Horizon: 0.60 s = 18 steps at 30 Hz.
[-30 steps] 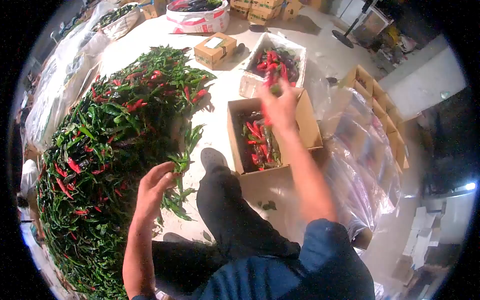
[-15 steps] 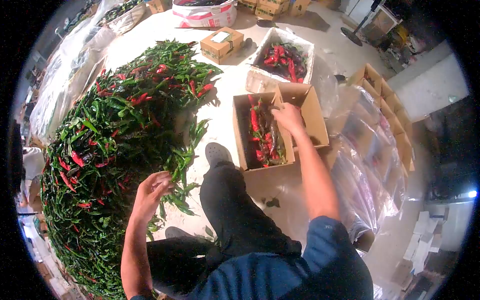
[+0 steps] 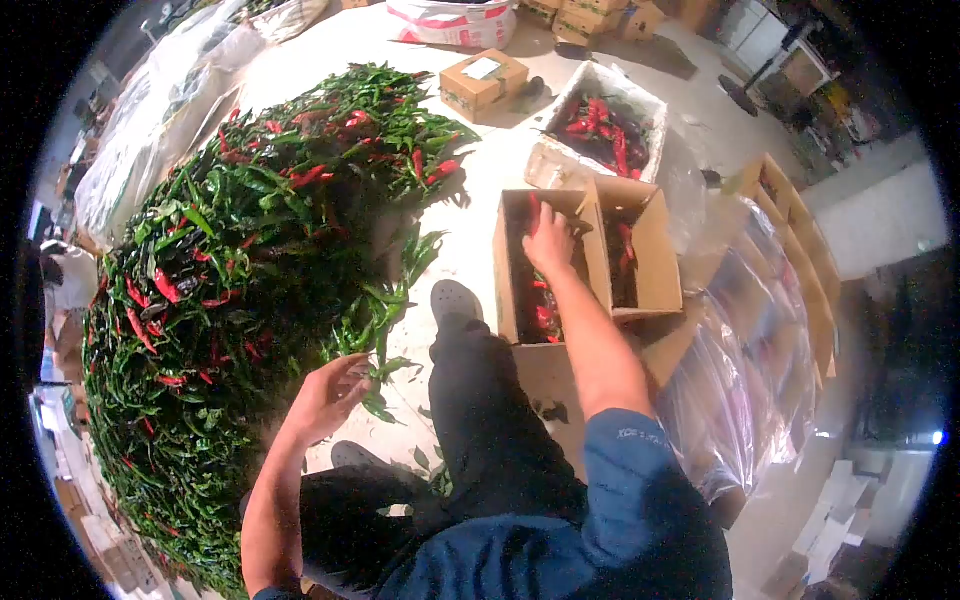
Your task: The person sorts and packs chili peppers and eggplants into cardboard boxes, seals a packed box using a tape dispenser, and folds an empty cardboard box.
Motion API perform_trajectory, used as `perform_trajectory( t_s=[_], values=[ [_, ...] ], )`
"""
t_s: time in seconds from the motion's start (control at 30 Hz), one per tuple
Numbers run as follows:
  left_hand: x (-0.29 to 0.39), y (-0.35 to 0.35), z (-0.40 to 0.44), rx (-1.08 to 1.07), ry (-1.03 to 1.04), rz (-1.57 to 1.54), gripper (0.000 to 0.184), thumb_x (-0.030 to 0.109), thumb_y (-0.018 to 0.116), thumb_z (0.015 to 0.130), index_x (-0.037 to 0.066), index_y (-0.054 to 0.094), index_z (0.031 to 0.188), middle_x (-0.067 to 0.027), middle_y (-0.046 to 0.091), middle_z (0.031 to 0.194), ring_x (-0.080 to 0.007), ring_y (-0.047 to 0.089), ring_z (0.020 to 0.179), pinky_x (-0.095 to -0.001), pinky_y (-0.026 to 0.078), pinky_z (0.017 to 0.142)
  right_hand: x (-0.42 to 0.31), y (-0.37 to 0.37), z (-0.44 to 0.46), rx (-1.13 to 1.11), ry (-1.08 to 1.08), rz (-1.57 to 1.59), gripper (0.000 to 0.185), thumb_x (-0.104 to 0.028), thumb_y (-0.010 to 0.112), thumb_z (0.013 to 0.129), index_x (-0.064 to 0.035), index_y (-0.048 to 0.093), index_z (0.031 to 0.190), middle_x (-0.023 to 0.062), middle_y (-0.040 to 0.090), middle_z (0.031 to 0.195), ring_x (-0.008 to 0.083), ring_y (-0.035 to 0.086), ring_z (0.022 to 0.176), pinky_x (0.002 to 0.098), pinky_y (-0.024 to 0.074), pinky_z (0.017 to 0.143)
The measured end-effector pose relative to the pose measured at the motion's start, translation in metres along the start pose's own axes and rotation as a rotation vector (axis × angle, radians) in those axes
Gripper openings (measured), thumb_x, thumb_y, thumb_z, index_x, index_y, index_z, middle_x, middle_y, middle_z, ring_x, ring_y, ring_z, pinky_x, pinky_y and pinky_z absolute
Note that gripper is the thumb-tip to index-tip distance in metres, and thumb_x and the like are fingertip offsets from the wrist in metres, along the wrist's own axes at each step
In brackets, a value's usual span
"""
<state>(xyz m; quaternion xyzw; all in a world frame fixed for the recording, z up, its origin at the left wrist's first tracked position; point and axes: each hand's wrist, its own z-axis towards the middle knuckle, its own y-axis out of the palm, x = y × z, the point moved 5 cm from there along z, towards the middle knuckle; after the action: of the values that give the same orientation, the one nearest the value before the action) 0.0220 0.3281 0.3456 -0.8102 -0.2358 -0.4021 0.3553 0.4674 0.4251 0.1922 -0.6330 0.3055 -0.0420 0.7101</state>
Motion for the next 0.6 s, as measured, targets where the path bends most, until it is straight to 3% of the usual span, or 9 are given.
perform_trajectory(
  t_s=[0.03, 0.1, 0.13, 0.17, 0.23, 0.33, 0.43, 0.57, 0.6],
  values=[
    [-0.002, -0.002, -0.001, -0.005, 0.005, 0.047, 0.046, 0.025, 0.068, 0.096, -0.001, 0.056, 0.132, -0.0196, 0.066, 0.122, -0.0241, 0.07, 0.097, -0.0342, 0.055, 0.081, 0.008, 0.006, 0.008, 0.024, 0.075, 0.079, 0.07, -0.024, 0.073, 0.075, -0.0095, 0.046, 0.138, 0.0256, 0.055, 0.131, 0.0425, 0.056, 0.119, 0.05, 0.0482, 0.099],
    [-0.005, -0.007, -0.005, -0.02, 0.014, 0.137, 0.047, 0.026, 0.069, 0.095, 0.0, 0.056, 0.132, -0.0192, 0.067, 0.121, -0.027, 0.07, 0.092, -0.0357, 0.054, 0.078, 0.025, 0.015, 0.021, -0.183, 0.017, 0.288, 0.059, -0.024, 0.072, 0.073, -0.0076, 0.057, 0.127, 0.0228, 0.063, 0.119, 0.039, 0.06, 0.114, 0.047, 0.0494, 0.097],
    [-0.004, -0.009, -0.008, -0.006, 0.044, 0.201, 0.047, 0.026, 0.069, 0.094, 0.001, 0.057, 0.131, -0.0189, 0.067, 0.117, -0.0298, 0.069, 0.091, -0.0379, 0.054, 0.077, 0.018, 0.001, 0.013, -0.197, -0.018, 0.277, 0.047, -0.018, 0.07, 0.07, -0.0055, 0.064, 0.115, 0.0198, 0.07, 0.093, 0.038, 0.068, 0.094, 0.0433, 0.0529, 0.088],
    [0.0, -0.011, -0.011, 0.005, 0.078, 0.266, 0.046, 0.026, 0.069, 0.093, 0.002, 0.058, 0.13, -0.0185, 0.067, 0.113, -0.0326, 0.068, 0.09, -0.0401, 0.053, 0.077, 0.018, -0.004, 0.01, -0.19, -0.158, 0.086, 0.049, -0.021, 0.07, 0.074, -0.0086, 0.063, 0.12, 0.0203, 0.068, 0.1, 0.0368, 0.066, 0.1, 0.0449, 0.0524, 0.088],
    [0.005, -0.01, -0.015, 0.02, 0.148, 0.396, 0.044, 0.026, 0.069, 0.091, 0.004, 0.06, 0.128, -0.0178, 0.067, 0.105, -0.0382, 0.065, 0.087, -0.0445, 0.052, 0.075, 0.023, -0.022, -0.001, -0.207, -0.072, -0.117, 0.063, -0.029, 0.071, 0.08, -0.0101, 0.053, 0.137, 0.0213, 0.058, 0.13, 0.0402, 0.059, 0.116, 0.0479, 0.0486, 0.098],
    [-0.005, -0.004, -0.017, -0.071, 0.153, 0.456, 0.046, 0.025, 0.07, 0.09, 0.006, 0.059, 0.13, -0.0189, 0.067, 0.108, -0.0382, 0.065, 0.097, -0.0445, 0.053, 0.082, 0.033, -0.024, -0.015, 0.08, -0.047, -0.236, 0.081, -0.041, 0.067, 0.088, -0.0082, 0.032, 0.152, 0.0228, 0.037, 0.15, 0.0429, 0.045, 0.132, 0.056, 0.0442, 0.101],
    [-0.009, -0.007, -0.018, -0.126, 0.123, 0.489, 0.048, 0.024, 0.07, 0.09, 0.008, 0.058, 0.133, -0.019, 0.067, 0.113, -0.037, 0.066, 0.102, -0.0431, 0.054, 0.086, 0.01, -0.016, -0.037, -0.258, -0.348, -0.331, 0.081, -0.039, 0.069, 0.087, -0.0088, 0.033, 0.153, 0.0244, 0.034, 0.153, 0.0425, 0.038, 0.138, 0.055, 0.0362, 0.11],
    [0.001, -0.013, -0.025, -0.077, 0.089, 0.427, 0.047, 0.022, 0.07, 0.09, 0.008, 0.058, 0.133, -0.0185, 0.067, 0.114, -0.0375, 0.066, 0.1, -0.0427, 0.054, 0.086, 0.014, -0.043, -0.04, -0.029, -0.177, -0.168, 0.068, -0.036, 0.066, 0.089, -0.004, 0.042, 0.144, 0.0235, 0.037, 0.15, 0.0393, 0.041, 0.137, 0.0539, 0.0369, 0.109],
    [0.003, -0.015, -0.028, -0.059, 0.1, 0.42, 0.047, 0.021, 0.07, 0.09, 0.008, 0.058, 0.133, -0.0186, 0.067, 0.114, -0.0375, 0.066, 0.101, -0.0426, 0.054, 0.086, 0.021, -0.045, -0.042, -0.032, -0.113, -0.177, 0.06, -0.036, 0.064, 0.092, -0.0001, 0.047, 0.137, 0.0248, 0.049, 0.14, 0.0407, 0.052, 0.126, 0.0524, 0.0437, 0.102]
  ],
)
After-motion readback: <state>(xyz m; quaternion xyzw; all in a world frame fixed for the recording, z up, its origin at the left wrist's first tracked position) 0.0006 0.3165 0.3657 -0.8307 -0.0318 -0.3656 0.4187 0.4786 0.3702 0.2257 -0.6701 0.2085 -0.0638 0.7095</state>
